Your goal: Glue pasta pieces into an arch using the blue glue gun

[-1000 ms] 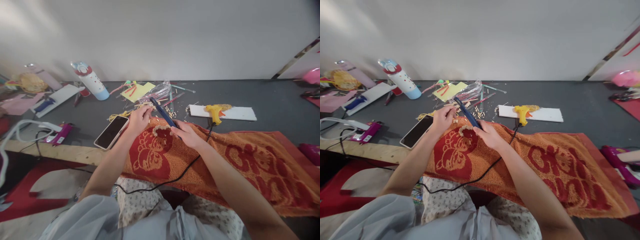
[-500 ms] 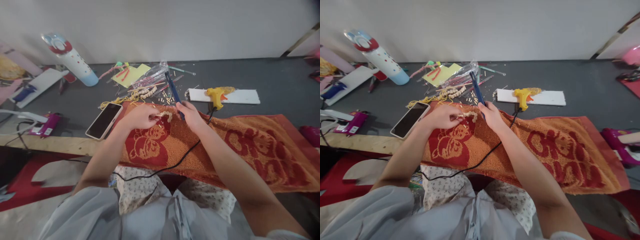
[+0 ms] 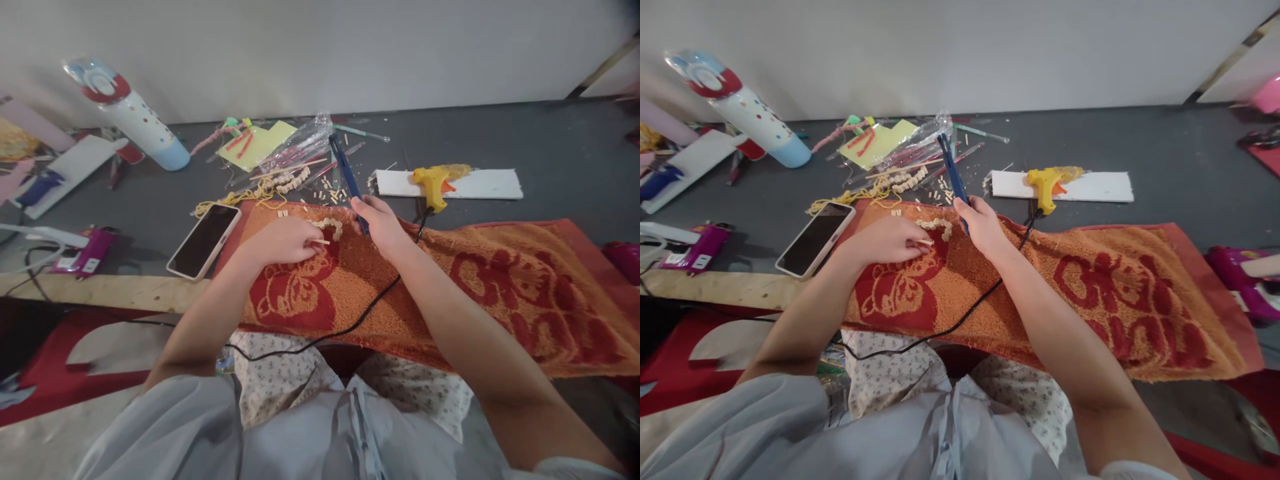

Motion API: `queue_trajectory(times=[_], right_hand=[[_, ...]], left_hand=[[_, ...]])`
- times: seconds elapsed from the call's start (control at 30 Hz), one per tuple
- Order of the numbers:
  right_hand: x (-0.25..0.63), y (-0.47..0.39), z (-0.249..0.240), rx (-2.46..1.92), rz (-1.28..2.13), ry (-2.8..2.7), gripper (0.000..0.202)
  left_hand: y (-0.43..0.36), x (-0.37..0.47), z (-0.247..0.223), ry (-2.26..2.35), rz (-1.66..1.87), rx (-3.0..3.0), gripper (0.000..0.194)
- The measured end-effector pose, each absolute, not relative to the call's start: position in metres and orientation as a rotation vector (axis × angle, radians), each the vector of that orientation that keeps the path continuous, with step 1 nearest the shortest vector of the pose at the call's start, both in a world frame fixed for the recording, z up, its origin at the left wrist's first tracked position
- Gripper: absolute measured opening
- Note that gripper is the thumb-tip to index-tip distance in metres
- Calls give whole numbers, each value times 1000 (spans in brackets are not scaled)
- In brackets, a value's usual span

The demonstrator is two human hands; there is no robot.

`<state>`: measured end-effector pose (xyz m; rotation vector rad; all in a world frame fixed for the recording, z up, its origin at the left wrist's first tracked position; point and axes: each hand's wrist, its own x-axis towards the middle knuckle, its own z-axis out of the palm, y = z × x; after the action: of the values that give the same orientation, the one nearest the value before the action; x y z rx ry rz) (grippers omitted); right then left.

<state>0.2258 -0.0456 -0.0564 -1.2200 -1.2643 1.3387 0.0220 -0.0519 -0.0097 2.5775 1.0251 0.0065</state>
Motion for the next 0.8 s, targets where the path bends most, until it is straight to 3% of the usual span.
queue_trajectory(times=[0.17,0.3,0.53,0.67,0.8], right_hand=[[226,-46,-57,-1214,1328,-1276,36],[226,-45,-59,-1214,1320,-1306,39],[225,-48,-61,-1188,1329,-1300,38],[225,-48,-61,-1202,1339,-1295,36],[225,-47,-62,-1209,1333,-1297,35]], left_hand=[[-47,11,0,1178,290,2448,10],[-33,-9,2,1557,513,2309,8],[-9,-35,-22,1952,379,2360,9],[-2,-46,-27,1894,227,2418,15],[0,-56,-22,1755,68,2378,32]])
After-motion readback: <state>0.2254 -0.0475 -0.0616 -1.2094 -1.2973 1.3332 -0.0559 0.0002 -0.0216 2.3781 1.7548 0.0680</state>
